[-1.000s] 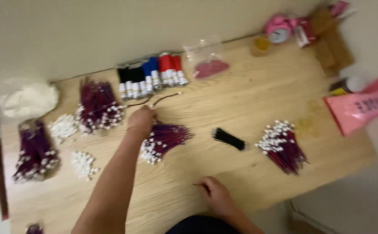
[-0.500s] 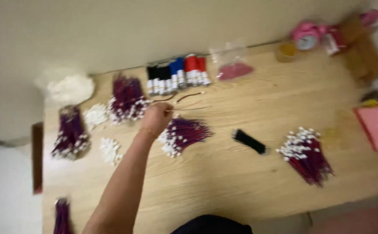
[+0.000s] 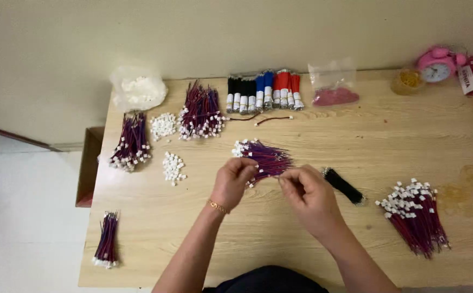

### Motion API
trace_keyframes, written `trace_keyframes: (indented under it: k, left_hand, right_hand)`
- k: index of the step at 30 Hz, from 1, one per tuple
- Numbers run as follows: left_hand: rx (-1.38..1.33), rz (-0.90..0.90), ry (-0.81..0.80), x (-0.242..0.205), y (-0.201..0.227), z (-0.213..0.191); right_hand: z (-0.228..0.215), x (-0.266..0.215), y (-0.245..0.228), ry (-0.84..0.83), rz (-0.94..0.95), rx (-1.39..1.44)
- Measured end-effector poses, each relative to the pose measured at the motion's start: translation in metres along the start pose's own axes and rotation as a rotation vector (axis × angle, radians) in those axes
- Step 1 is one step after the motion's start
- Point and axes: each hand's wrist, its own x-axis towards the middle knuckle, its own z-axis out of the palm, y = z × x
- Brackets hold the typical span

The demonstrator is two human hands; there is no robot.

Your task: Sorting and bundling small electronic wire connectors on a wooden table.

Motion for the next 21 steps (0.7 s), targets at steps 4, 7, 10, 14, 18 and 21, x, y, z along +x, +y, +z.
trace_keyframes:
  k: [4,7,10,14,18,21]
  left_hand:
    - [-0.405,-0.180,-0.041,-0.021,0.003,0.012]
    - [-0.684,-0.239,-0.042,-0.034,0.014,0.015]
    - [-0.862,-0.257,-0.027,-0.039,0.006,0.018]
    - [-0.966,-0.270,-0.054,-0.044,0.006,0.020]
    - [-0.991,-0.259,-0.067,-0.049,0.016,0.018]
    - [-0.993,-0.253,-0.066,-0.050,0.016,0.019]
  right_hand:
    - [0.003,0.009,-0.015,0.011,-0.121,-0.087]
    - [0.006,0.006,-0.016,-0.002,-0.177,-0.168]
    - [0.007,0.003,-0.018,-0.040,-0.146,-0.125]
    - [0.007,0.000,-0.025,-0.056,-0.102,-0.112]
    - [0.007,-0.007,-0.025,-0.016,-0.106,-0.190]
    - [0.008,-0.007,-0.026,0.000,-0.146,-0.252]
